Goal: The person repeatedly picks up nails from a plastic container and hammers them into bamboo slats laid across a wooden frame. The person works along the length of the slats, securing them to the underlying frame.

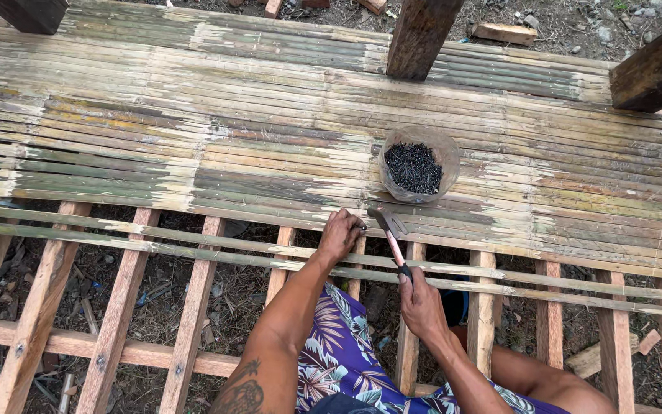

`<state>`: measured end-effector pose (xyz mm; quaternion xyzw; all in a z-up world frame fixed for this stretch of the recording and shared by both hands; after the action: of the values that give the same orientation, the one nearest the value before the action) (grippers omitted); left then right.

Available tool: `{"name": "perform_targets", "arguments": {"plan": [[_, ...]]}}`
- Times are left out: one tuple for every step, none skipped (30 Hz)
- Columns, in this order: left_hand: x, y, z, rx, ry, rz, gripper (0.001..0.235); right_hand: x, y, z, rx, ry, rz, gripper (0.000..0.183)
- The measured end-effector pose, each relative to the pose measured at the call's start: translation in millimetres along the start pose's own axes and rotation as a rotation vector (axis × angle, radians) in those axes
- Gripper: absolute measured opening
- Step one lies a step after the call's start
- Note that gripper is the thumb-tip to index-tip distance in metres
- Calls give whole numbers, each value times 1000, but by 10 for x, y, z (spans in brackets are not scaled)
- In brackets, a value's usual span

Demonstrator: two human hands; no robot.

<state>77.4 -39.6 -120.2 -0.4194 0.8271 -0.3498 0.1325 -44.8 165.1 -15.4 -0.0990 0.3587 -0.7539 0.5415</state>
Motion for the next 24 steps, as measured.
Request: {"name": "perform_targets", "arguments": {"plan": [[-23,20,7,-8,-13,4,15,-5,-16,70,13,-80,-28,28],[-17,23,14,-13,-25,3,14,37,40,49,-8,-29,20,26],[-22,25,12,-19,-37,1,13,80,88,30,-30,23,68,24],[-29,37,17,2,-57,28,13,129,138,24,-51,72,115,23],[-47,45,17,22,-77,54,13,145,163,18,-68,112,152,24],[-46,47,13,42,-93,78,13,198,160,9,-86,150,184,26],[-37,30,-4,7,-92,80,14,219,155,-5,-104,187,216,28],[-20,3,-12,-26,-88,86,16,231,76,40,-73,142,167,27],[9,-24,-9,-60,-85,92,19,231,0,75,-42,97,117,27],[-13,-51,-33,-89,-54,51,29,138,-78,67,-15,62,73,27],[-33,-79,-46,-118,-23,10,39,63,-165,157,27,-93,-6,26],[-22,-114,-57,-146,10,-35,49,-20,-237,256,70,-252,-87,28],[-14,-90,-28,-154,-17,-8,54,-98,-304,357,112,-411,-168,30],[-3,-88,8,-158,-43,18,58,-34,-197,287,71,-289,-88,30],[-7,-80,32,-162,-69,45,62,15,-91,216,30,-166,-8,31],[-23,-82,28,-151,-73,35,62,55,4,129,-12,-43,68,31],[-52,-79,13,-141,-77,25,62,93,30,94,-86,16,79,27],[-9,-102,-8,-127,-74,10,63,212,14,81,-160,69,83,26],[30,-122,-51,-129,-50,-8,64,295,-25,58,-232,122,88,28],[40,-169,-54,-124,-27,-24,65,341,-61,123,-134,67,40,28],[69,-215,-38,-119,-4,-40,66,385,-95,176,-36,12,-7,27],[4,-158,-32,-142,-14,-40,66,310,-154,153,52,-22,-41,27],[-46,-106,-13,-165,-25,-40,66,205,-240,198,117,-151,-112,27],[-40,-94,15,-184,-31,-54,66,99,-326,257,181,-295,-184,27]]}}
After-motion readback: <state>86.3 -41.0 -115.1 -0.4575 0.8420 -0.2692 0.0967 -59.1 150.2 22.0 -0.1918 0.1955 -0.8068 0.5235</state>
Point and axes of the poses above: each hand's wrist, its own x-axis towards the middle knuckle, its own y-axis out of the palm, z = x × y, the point moved 8 cm from there along x, towards the middle knuckle, and after that the axes turned 3 degrees about x, right-handed, at the moved point
